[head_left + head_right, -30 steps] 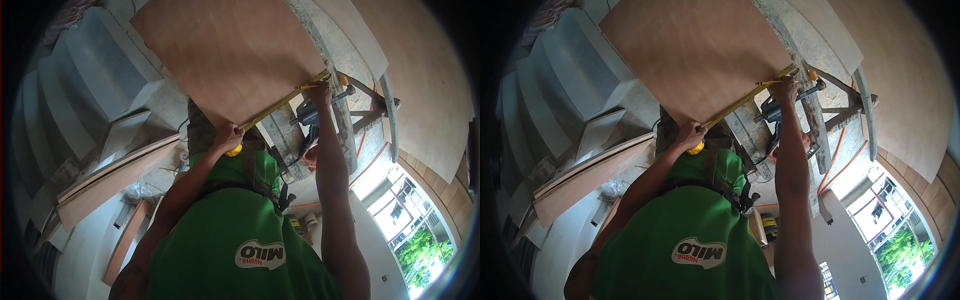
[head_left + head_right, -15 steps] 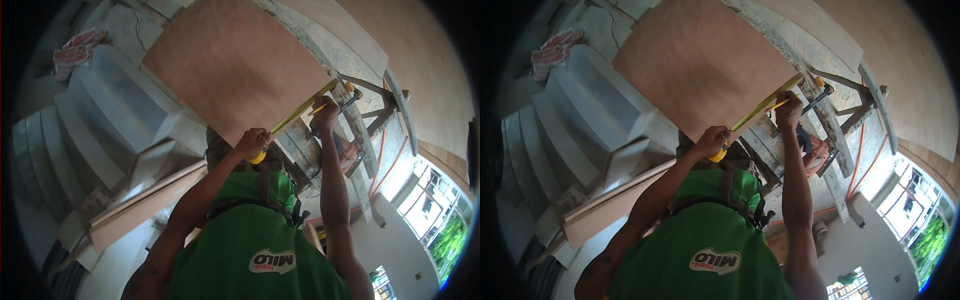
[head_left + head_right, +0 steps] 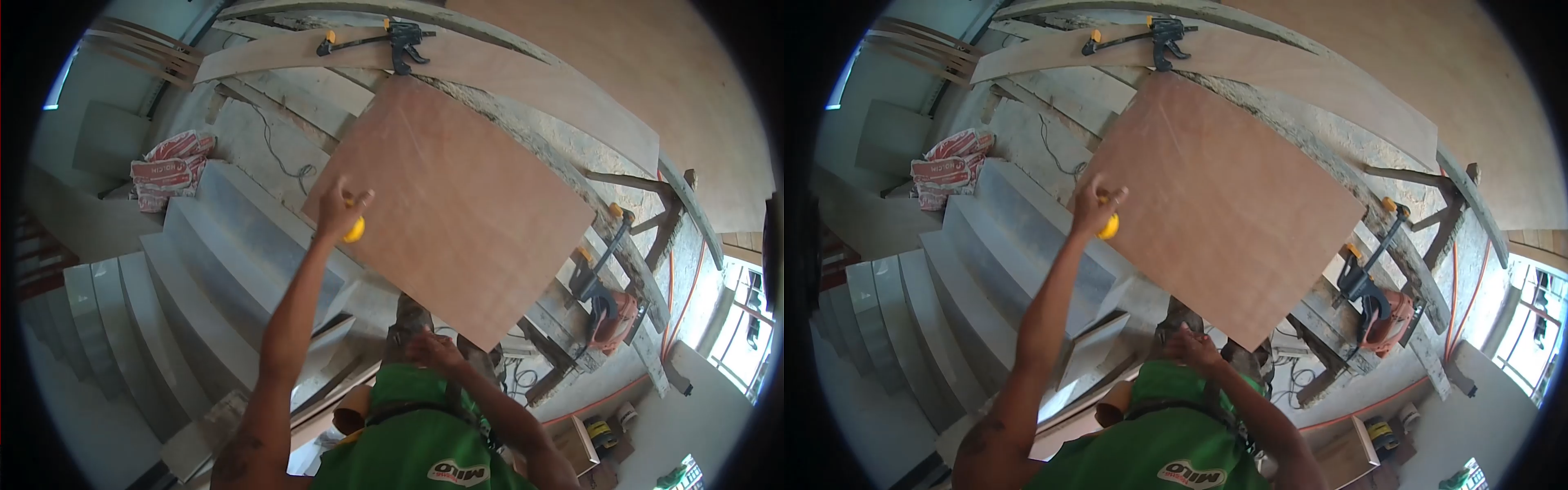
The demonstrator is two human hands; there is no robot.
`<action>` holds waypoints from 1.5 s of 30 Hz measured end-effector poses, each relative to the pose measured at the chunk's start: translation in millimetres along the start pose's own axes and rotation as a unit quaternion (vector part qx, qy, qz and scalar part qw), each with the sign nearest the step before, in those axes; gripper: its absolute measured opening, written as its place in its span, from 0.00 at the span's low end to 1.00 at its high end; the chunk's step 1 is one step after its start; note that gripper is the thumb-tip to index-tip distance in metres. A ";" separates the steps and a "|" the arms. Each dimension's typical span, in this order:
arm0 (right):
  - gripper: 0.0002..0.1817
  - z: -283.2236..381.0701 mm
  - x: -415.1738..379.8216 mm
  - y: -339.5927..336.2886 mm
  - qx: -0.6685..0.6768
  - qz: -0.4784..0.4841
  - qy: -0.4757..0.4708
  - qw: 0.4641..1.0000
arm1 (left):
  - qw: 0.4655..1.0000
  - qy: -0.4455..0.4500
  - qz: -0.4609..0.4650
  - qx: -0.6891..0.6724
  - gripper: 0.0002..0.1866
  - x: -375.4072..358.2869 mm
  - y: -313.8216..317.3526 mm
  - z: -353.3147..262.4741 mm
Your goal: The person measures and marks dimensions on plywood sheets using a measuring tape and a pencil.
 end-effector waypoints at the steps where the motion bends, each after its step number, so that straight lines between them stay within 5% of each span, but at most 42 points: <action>1: 0.34 -1.4 21.5 6.9 0.192 -0.028 -0.032 0.980 | 0.997 0.034 -0.043 0.057 0.40 38.3 -14.9 13.7; 3: 0.38 2.3 59.8 8.4 0.446 -0.062 -0.120 0.885 | 0.987 0.074 -0.084 0.118 0.41 94.1 -33.1 36.1; 5: 0.38 16.1 75.9 4.2 0.492 -0.103 -0.176 0.847 | 0.983 -0.073 0.000 0.169 0.44 131.9 -33.6 74.1; 7: 0.37 31.4 76.6 -13.9 0.566 -0.187 -0.274 0.754 | 0.983 -0.053 0.061 0.165 0.43 155.6 -22.6 94.0; 11: 0.37 41.2 63.1 -8.7 0.564 -0.240 -0.309 0.727 | 0.954 -0.065 0.242 0.167 0.37 160.3 -1.8 92.8; 16: 0.30 72.8 11.5 5.7 0.503 -0.255 -0.401 0.722 | 0.932 -0.049 0.304 0.192 0.31 164.4 -33.9 55.8; 18: 0.26 106.7 -43.7 22.1 0.480 -0.260 -0.442 0.712 | 0.900 -0.040 0.394 0.182 0.31 153.1 -45.9 36.9; 23: 0.12 124.8 -145.8 2.0 0.447 -0.302 -0.536 0.649 | 0.842 -0.059 0.534 -0.052 0.23 88.9 -81.8 -3.2; 26: 0.15 144.9 -224.6 16.5 0.370 -0.405 -0.503 0.668 | 0.858 -0.051 0.492 -0.139 0.24 37.2 -99.2 24.9; 29: 0.32 158.7 -268.5 27.3 0.326 -0.382 -0.534 0.680 | 0.828 -0.057 0.429 -0.357 0.31 -55.0 -126.3 51.9; 32: 0.32 188.4 -277.7 27.7 0.276 -0.330 -0.531 0.730 | 0.793 -0.114 0.327 -0.501 0.38 -129.3 -150.6 103.4; 33: 0.24 208.2 -273.4 31.9 0.289 -0.292 -0.535 0.738 | 0.770 -0.120 0.337 -0.528 0.40 -149.1 -153.6 114.7; 37: 0.21 296.7 -226.9 42.7 0.194 -0.154 -0.523 0.816 | 0.735 -0.092 0.276 -0.613 0.41 -214.2 -162.0 172.5; 39: 0.20 335.0 -180.3 40.2 0.175 -0.122 -0.496 0.842 | 0.696 -0.179 0.177 -0.673 0.41 -240.8 -160.1 224.6; 43: 0.22 433.2 -98.2 73.7 0.078 -0.021 -0.445 0.892 | 0.660 -0.132 0.111 -0.731 0.39 -282.0 -143.4 160.5; 45: 0.24 483.0 -54.8 83.3 0.051 0.034 -0.454 0.889 | 0.696 -0.104 -0.030 -0.709 0.42 -294.4 -128.2 133.5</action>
Point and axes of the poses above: each hand's wrist, its own x-axis towards the middle knuckle, its own y-axis out of the palm, z = x × y, the point moved 9 cm from there along x, towards the middle knuckle, and after that the axes turned 5 degrees about -y, right-handed, at the moved point
